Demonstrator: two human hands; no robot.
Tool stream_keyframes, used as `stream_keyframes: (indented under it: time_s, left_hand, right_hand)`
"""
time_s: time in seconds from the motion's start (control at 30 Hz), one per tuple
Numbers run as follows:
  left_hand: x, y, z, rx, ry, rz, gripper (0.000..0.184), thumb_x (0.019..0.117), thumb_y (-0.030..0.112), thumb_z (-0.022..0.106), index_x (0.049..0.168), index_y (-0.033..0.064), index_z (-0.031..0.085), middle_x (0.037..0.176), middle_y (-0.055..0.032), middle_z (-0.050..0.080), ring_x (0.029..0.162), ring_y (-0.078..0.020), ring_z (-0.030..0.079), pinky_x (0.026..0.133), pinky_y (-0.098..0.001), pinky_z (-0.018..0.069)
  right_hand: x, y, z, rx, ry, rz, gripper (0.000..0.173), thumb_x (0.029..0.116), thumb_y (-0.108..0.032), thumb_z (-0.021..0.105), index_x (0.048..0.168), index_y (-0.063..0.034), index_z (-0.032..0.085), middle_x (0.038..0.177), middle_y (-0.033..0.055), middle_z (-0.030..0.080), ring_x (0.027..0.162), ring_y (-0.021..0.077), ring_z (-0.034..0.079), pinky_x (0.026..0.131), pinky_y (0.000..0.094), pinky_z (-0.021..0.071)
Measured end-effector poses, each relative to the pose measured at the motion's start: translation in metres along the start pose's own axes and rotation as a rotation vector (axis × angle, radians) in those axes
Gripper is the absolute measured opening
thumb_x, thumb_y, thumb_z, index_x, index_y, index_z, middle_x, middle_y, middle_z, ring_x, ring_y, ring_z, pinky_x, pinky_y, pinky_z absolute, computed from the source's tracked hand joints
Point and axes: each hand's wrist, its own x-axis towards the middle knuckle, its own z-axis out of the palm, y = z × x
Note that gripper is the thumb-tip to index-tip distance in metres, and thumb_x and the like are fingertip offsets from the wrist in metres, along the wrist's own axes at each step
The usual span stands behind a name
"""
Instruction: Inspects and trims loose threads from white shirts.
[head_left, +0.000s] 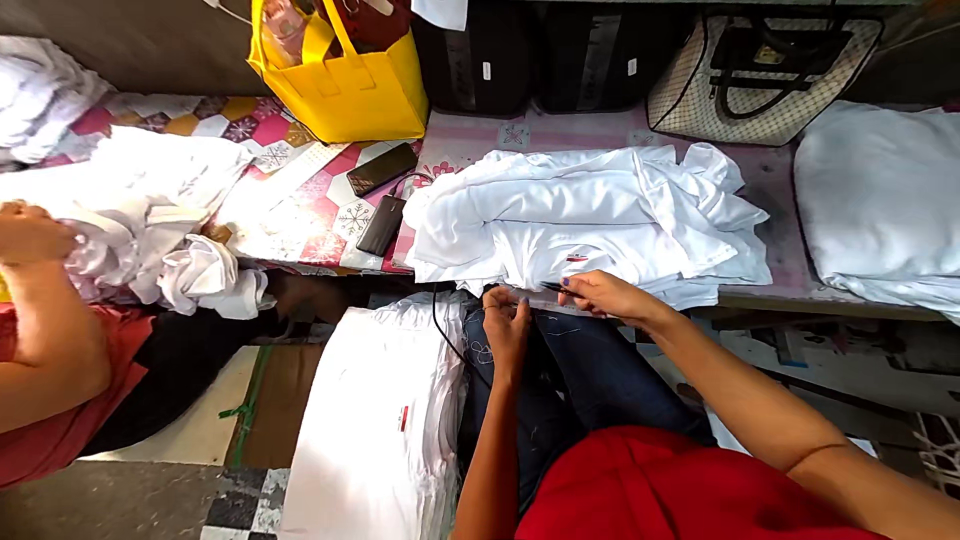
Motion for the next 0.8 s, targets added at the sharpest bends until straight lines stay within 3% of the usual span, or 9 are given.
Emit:
stream_keyframes:
  time_s: [0.1,0.17,0.27,0.33,0.43,0.5,0.63,0.73,0.8]
  left_hand:
    - [0.019,-0.01,0.011,0.121,-0.025,0.047,0.024,0.093,0.005,0.07,0.109,-0.0125,0.062,0.086,-0.0142,0.07,0.061,-0.0116,0.067,0.061,-0.0288,0.0594]
    - [0.024,-0.006,0.005,0.289,-0.228,0.035,0.016,0.0941,0.008,0.068,0.096,-0.0076,0.071,0.082,-0.0116,0.073,0.066,-0.0132,0.07,0.069,-0.0319,0.0606]
    - [0.018,0.012,-0.014,0.724,-0.766,-0.104,0.025,0.1,0.02,0.063,0.106,-0.0001,0.076,0.102,-0.0198,0.075,0.1,-0.0349,0.072,0.096,-0.058,0.0537]
    - [0.007,0.035,-0.015,0.96,-0.934,-0.211,0.032,0.104,0.027,0.059,0.117,0.0011,0.074,0.119,-0.0248,0.07,0.119,-0.0441,0.063,0.105,-0.0675,0.0426]
    - [-0.005,0.07,-0.008,0.924,-0.587,0.049,0.027,0.1007,0.021,0.063,0.115,0.0023,0.075,0.115,-0.0225,0.072,0.114,-0.0417,0.066,0.099,-0.0626,0.0497]
    - [0.008,0.072,0.0,0.888,-0.38,0.401,0.026,0.091,0.018,0.075,0.113,0.0047,0.077,0.12,-0.0231,0.069,0.115,-0.0444,0.063,0.092,-0.0616,0.0514]
    - [0.049,0.067,-0.011,1.058,-0.403,0.373,0.035,0.0828,0.025,0.084,0.106,0.0002,0.077,0.14,-0.0303,0.055,0.139,-0.051,0.042,0.11,-0.0675,0.0347]
    - [0.064,0.081,-0.023,0.954,-0.349,0.403,0.021,0.0903,0.008,0.071,0.106,-0.0056,0.074,0.117,-0.026,0.069,0.109,-0.0448,0.066,0.092,-0.0628,0.0519]
    - [0.075,0.095,-0.019,0.833,-0.303,0.428,0.022,0.0928,-0.001,0.06,0.111,-0.0095,0.068,0.106,-0.0269,0.07,0.095,-0.044,0.07,0.084,-0.0628,0.0541]
  right_hand:
    - [-0.012,-0.003,-0.015,0.134,0.079,-0.081,0.04,0.1131,-0.03,0.034,0.102,-0.0071,0.065,0.06,-0.0109,0.039,0.049,-0.0004,0.035,0.05,0.0172,0.0336]
    - [-0.021,-0.001,-0.034,0.177,0.203,-0.188,0.032,0.1113,-0.028,0.04,0.103,-0.0091,0.065,0.06,-0.0113,0.04,0.049,-0.0014,0.036,0.049,0.0161,0.035]
    - [-0.042,0.005,-0.069,0.196,0.394,-0.38,0.019,0.1088,-0.024,0.047,0.103,-0.0127,0.06,0.064,-0.0097,0.046,0.05,-0.0004,0.039,0.048,0.0167,0.0373]
    - [-0.055,0.008,-0.087,0.079,0.481,-0.473,0.017,0.1088,-0.023,0.045,0.106,-0.0117,0.058,0.075,-0.0058,0.056,0.055,0.0008,0.048,0.051,0.017,0.0437]
    - [-0.05,0.019,-0.09,-0.381,0.494,-0.62,0.018,0.1001,-0.003,0.05,0.11,0.0015,0.064,0.097,0.0089,0.067,0.075,0.0122,0.061,0.066,0.0303,0.0527]
    - [-0.033,0.038,-0.086,-0.764,0.376,-0.754,0.012,0.0934,-0.007,0.067,0.103,-0.005,0.073,0.107,0.0078,0.073,0.092,0.0183,0.071,0.08,0.0407,0.0605]
    - [-0.026,0.064,-0.104,-1.142,0.239,-0.61,0.018,0.0824,-0.017,0.083,0.096,-0.0083,0.074,0.09,0.0108,0.071,0.069,0.0321,0.068,0.056,0.0544,0.0517]
    - [-0.04,0.054,-0.134,-0.991,0.299,-0.504,0.01,0.0847,-0.008,0.077,0.09,-0.0024,0.071,0.095,0.0139,0.068,0.078,0.0325,0.068,0.064,0.055,0.0531]
    - [-0.042,0.042,-0.147,-0.813,0.338,-0.546,0.012,0.0801,0.002,0.073,0.092,0.0015,0.069,0.1,0.0152,0.067,0.088,0.0293,0.067,0.075,0.0515,0.0551]
